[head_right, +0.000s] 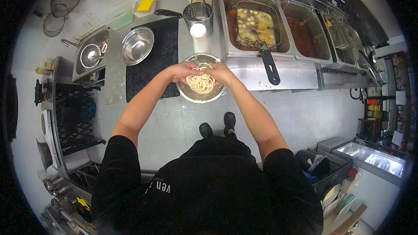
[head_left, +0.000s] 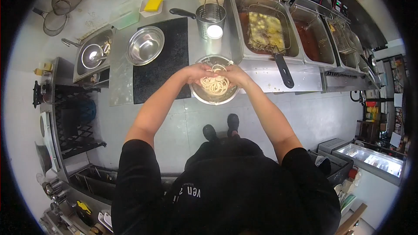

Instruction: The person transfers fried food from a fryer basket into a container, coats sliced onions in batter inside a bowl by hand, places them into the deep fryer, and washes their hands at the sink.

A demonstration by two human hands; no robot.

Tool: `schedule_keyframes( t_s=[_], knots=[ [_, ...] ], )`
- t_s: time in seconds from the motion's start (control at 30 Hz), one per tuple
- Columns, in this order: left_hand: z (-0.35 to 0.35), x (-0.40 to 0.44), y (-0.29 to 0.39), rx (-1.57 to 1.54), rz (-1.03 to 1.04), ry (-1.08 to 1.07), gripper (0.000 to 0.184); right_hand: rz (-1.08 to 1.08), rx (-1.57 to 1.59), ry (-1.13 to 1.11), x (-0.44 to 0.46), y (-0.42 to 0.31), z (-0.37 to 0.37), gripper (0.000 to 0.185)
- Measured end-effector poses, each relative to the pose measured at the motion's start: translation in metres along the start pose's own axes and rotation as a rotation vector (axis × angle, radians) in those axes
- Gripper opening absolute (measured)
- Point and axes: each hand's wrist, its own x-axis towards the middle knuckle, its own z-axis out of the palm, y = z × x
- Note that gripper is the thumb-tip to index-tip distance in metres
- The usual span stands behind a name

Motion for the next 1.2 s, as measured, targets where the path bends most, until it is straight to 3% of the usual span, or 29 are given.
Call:
schedule_keyframes(
  t_s=[0.13,0.2,0.3,0.4,0.53,0.6,0.8,1.1,1.2],
  knots=[
    [-0.005,0.002,-0.002,0.039,-0.013,0.008,0.035,0.097,0.115,-0.060,-0.019,-0.018,0.001,0.032],
    [-0.009,0.000,-0.002,-0.002,-0.002,0.001,0.032,-0.044,0.249,-0.219,-0.011,0.000,-0.005,0.043],
    [-0.006,-0.009,-0.001,-0.160,0.041,-0.024,0.020,-0.093,0.343,-0.215,-0.022,0.005,-0.001,0.059],
    [-0.005,-0.011,-0.001,-0.190,0.027,-0.033,0.021,-0.148,0.308,-0.150,-0.025,0.008,0.010,0.067],
    [-0.006,-0.009,-0.005,-0.191,0.044,-0.034,0.024,-0.235,0.385,-0.060,-0.029,0.006,0.020,0.059],
    [-0.005,-0.012,-0.005,-0.188,0.048,0.001,0.025,-0.115,0.386,-0.084,-0.031,0.004,0.018,0.048],
    [-0.003,-0.013,-0.009,-0.196,0.046,0.028,0.030,-0.060,0.430,-0.086,-0.013,0.031,0.009,0.033],
    [0.005,-0.026,0.000,-0.246,0.043,0.071,0.029,-0.158,0.393,-0.061,-0.023,0.023,0.010,0.031],
    [0.007,-0.025,0.001,-0.188,0.036,0.118,0.028,-0.086,0.329,-0.027,-0.031,0.014,0.010,0.037]
  ],
)
